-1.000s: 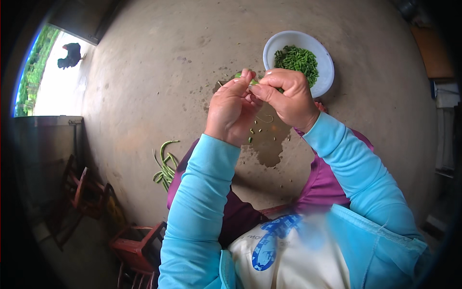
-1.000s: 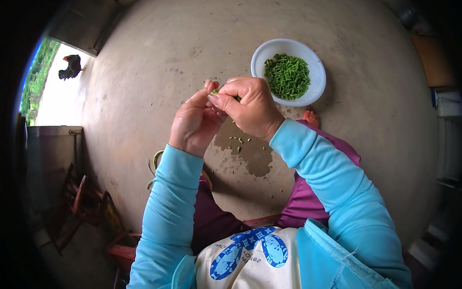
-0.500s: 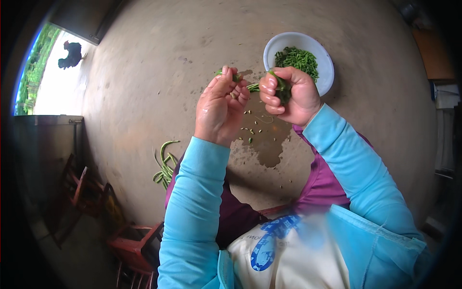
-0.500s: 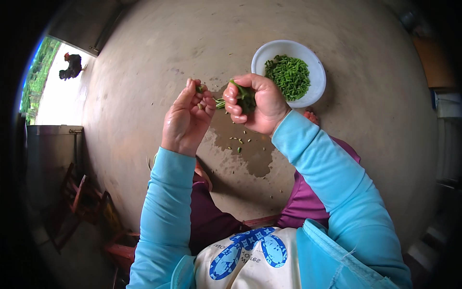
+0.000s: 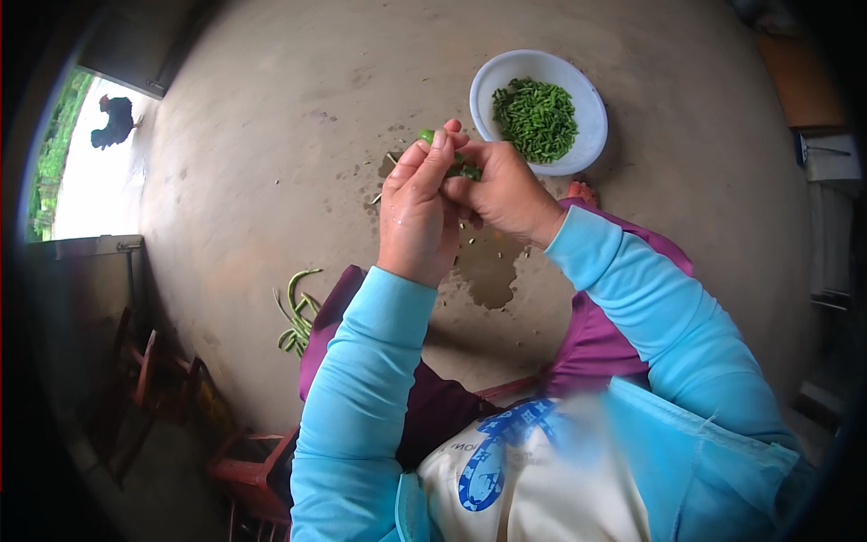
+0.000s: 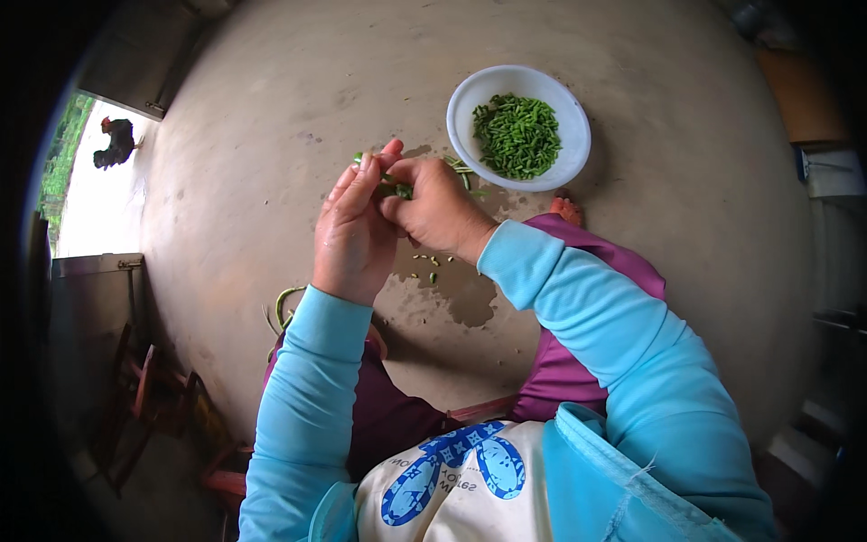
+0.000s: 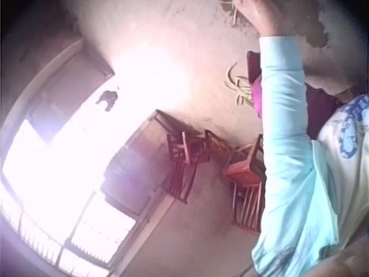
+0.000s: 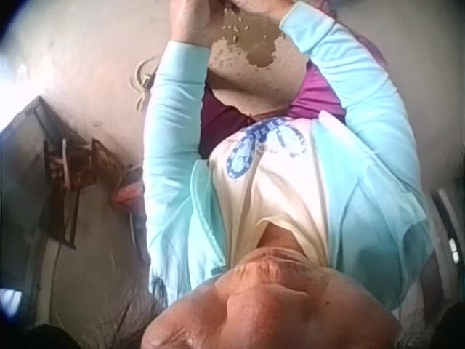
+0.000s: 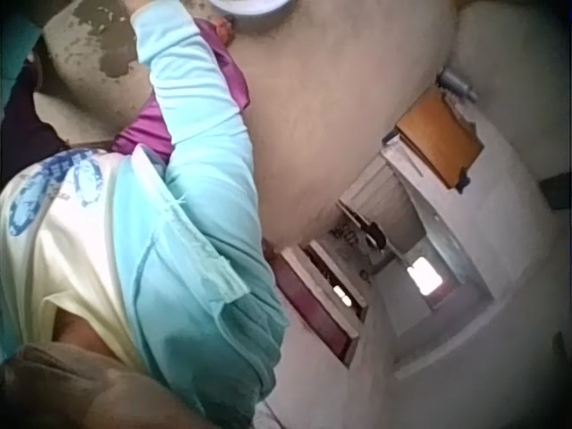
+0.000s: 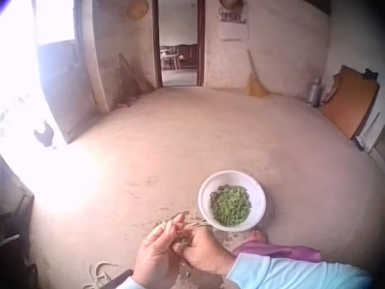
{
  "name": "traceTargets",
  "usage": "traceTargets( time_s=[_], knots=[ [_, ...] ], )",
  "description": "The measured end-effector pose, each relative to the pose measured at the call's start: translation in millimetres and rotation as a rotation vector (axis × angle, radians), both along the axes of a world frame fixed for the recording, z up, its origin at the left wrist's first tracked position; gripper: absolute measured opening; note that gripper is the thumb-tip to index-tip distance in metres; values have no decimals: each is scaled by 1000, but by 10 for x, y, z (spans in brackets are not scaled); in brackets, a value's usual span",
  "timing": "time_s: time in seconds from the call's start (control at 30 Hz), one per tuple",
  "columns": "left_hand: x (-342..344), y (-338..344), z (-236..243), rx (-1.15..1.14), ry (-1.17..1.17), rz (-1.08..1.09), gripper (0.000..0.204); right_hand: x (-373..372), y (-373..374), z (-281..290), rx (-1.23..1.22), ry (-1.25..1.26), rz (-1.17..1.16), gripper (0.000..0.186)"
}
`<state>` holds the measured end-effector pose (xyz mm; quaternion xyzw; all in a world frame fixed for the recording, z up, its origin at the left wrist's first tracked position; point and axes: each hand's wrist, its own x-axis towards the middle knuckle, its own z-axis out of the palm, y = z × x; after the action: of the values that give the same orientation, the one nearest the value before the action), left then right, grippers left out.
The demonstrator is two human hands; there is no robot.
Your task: Peel and break long green beans into a bowl.
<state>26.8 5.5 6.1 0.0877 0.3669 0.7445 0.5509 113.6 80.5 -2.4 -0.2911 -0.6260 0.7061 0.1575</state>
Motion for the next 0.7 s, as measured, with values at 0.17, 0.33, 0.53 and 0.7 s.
traceTargets(
  time_s=[0.17, 0.33, 0.53, 0.7],
  knots=[
    [-158, -27, -35, -13, 26, 78, 14, 67, 460, 112, -72, 57, -173, 12],
    [-180, -40, -30, -14, -20, 9, 13, 395, 1526, -30, 417, -233, -288, 16],
    [-243, -67, -33, -31, -40, 4, 13, 451, 1895, -205, 506, -147, -550, 24],
    [-268, -61, -30, -37, -79, -3, 13, 604, 1949, -243, 581, -261, -530, 23]
  ],
)
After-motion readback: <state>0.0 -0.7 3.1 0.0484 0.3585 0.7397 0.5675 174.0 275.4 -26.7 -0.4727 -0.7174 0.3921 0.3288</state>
